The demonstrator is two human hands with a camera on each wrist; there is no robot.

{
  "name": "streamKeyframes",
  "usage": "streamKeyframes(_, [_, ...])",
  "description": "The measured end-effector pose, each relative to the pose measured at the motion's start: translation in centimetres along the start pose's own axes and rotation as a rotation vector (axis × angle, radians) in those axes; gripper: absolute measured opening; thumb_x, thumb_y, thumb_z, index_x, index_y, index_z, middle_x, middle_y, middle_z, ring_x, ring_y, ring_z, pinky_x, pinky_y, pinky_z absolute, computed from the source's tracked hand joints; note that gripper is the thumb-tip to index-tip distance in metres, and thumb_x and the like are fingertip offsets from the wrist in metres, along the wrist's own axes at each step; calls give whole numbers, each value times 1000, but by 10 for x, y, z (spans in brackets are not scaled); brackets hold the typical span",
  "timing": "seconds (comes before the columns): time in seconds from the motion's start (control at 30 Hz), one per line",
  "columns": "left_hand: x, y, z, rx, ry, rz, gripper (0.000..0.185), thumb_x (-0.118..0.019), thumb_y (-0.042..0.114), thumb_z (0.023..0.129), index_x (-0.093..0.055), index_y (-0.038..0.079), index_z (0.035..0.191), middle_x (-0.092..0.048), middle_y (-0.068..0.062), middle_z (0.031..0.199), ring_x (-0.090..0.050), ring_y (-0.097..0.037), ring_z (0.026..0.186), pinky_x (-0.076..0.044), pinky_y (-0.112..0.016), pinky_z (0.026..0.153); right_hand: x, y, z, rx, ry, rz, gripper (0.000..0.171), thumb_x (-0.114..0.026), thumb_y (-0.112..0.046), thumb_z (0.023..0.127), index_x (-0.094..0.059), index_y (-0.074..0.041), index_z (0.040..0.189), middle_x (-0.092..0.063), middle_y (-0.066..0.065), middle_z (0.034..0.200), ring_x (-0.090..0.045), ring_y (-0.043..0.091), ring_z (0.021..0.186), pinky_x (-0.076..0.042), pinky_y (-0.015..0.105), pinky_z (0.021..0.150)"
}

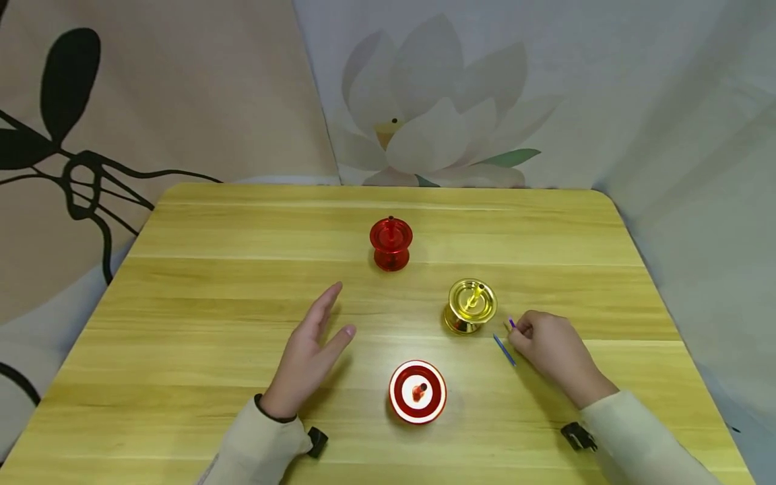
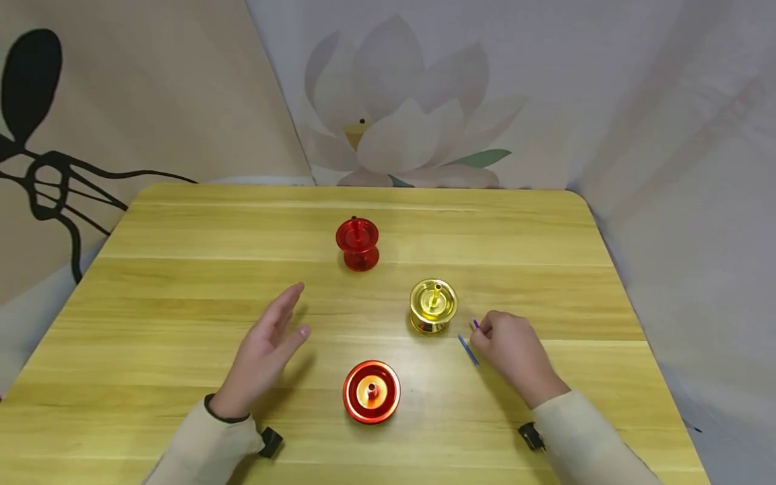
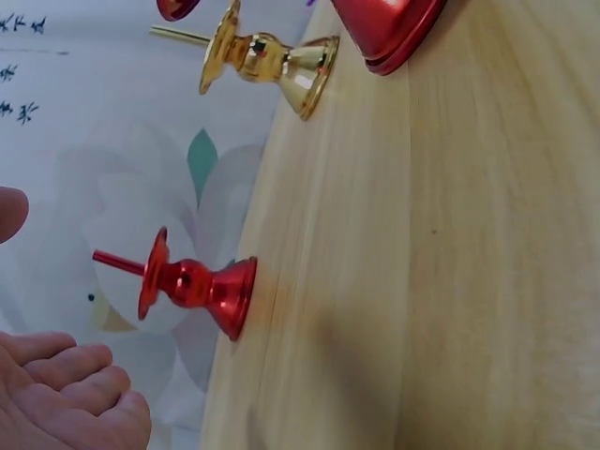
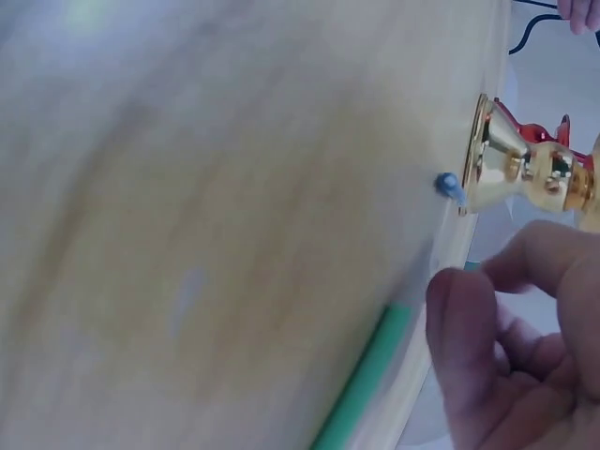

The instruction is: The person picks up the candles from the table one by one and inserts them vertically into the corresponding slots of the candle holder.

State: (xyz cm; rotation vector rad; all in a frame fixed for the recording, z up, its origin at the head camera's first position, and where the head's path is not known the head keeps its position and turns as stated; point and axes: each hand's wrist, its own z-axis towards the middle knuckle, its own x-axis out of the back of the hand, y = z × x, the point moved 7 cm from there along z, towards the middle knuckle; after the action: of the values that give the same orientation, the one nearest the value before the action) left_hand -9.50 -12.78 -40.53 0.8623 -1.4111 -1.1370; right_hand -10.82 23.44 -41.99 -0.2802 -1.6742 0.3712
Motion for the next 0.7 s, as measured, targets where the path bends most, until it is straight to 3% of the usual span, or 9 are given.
streamKeyframes(0.2, [-6, 1, 10, -1, -20, 29, 65, -62, 25, 102, -31, 15, 158, -29, -4, 163, -24, -19, 150, -23, -39, 121, 9, 0, -4, 1, 79, 29, 10, -68, -15, 86, -69, -6, 80, -64, -3, 69, -54, 13, 60, -48, 31, 56])
streamKeyframes(0.47, [-7, -4, 25, 9, -23, 7, 62, -60, 23, 103, -32, 14, 157, -31, -3, 162, -27, -18, 149, -25, -39, 121, 19, 0, -7, -6, 110, 66, 11, -63, -14, 85, -66, -4, 87, -63, -3, 66, -48, 11, 53, -44, 28, 52])
streamKeyframes(0.7, [-7, -8, 45, 31, -11, -56, 61, -59, 18, 103, -32, 7, 156, -32, -10, 161, -28, -21, 149, -24, -40, 121, 35, -8, -10, 88, 292, 109, 4, -61, -7, 82, -62, -10, 79, -61, -5, 61, -48, 8, 50, -42, 25, 48])
